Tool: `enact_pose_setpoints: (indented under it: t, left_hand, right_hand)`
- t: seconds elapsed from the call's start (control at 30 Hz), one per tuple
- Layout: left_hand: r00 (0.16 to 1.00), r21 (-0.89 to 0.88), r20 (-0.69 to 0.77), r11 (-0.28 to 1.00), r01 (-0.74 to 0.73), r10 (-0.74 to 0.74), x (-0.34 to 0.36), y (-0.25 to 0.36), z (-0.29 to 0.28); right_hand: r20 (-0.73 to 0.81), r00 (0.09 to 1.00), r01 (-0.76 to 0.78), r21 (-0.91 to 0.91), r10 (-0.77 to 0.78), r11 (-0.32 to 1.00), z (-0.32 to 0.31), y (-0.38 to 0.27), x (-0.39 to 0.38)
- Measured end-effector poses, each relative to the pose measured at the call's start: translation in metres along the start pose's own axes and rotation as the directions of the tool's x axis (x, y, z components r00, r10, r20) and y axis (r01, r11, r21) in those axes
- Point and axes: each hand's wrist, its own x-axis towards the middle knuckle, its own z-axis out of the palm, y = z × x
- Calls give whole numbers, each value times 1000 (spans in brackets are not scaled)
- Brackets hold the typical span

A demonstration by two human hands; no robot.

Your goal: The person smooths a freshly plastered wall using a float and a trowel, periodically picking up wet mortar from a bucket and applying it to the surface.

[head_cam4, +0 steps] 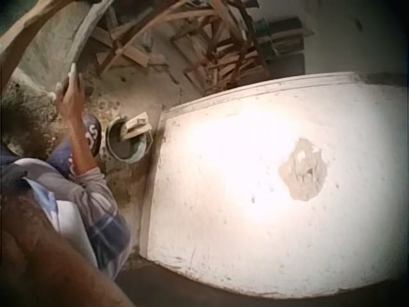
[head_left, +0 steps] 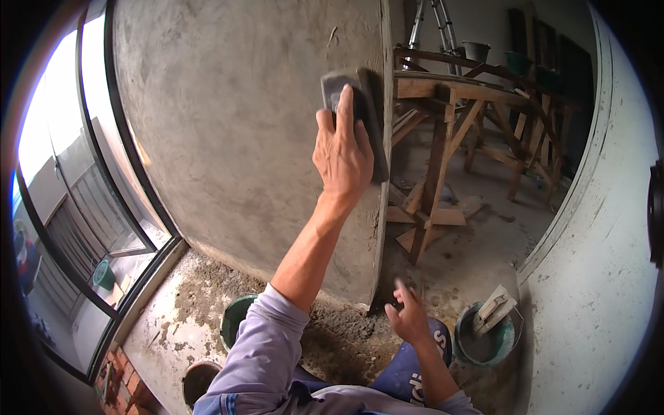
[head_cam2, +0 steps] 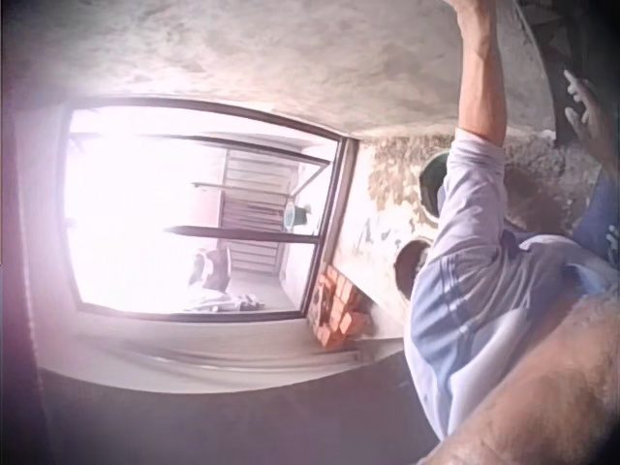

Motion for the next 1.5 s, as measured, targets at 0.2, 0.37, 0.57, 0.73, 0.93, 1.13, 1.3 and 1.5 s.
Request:
enact_pose_setpoints:
  t: [0.2, 0.37, 0.57, 0.73, 0.93, 1.13, 1.3, 1.5]
  left_hand:
    - [985, 93, -141, 992, -87, 100, 119, 10, 4]
    - [979, 254, -59, 951, -175, 195, 193, 18, -17]
    - [976, 53, 57, 976, -212, 209, -23, -39, -11]
    - [989, 163, -4, 976, -147, 149, 6, -21, -4]
    - [995, 174, -85, 984, -44, 59, 180, 21, -32]
    - [938, 181, -75, 929, -322, 339, 104, -8, -10]
    - [957, 120, 241, 974, -193, 160, -87, -47, -16]
    - [951, 100, -67, 950, -295, 302, 52, -40, -42]
  right_hand:
    - [334, 910, -289, 87, 245, 953, 42, 77, -105]
    - [473, 867, -246, 125, 160, 961, 75, 76, -101]
    - [749, 636, -253, -24, 185, 967, 97, 71, -103]
    - [819, 526, -132, -189, 230, 973, 106, 96, -109]
    - [855, 473, -86, -196, 213, 977, 108, 105, -119]
    - [862, 470, -57, -185, 190, 981, 104, 93, -109]
    - [907, 402, 37, -157, 129, 987, 116, 81, -105]
    - [902, 379, -6, -220, 206, 975, 111, 104, -111]
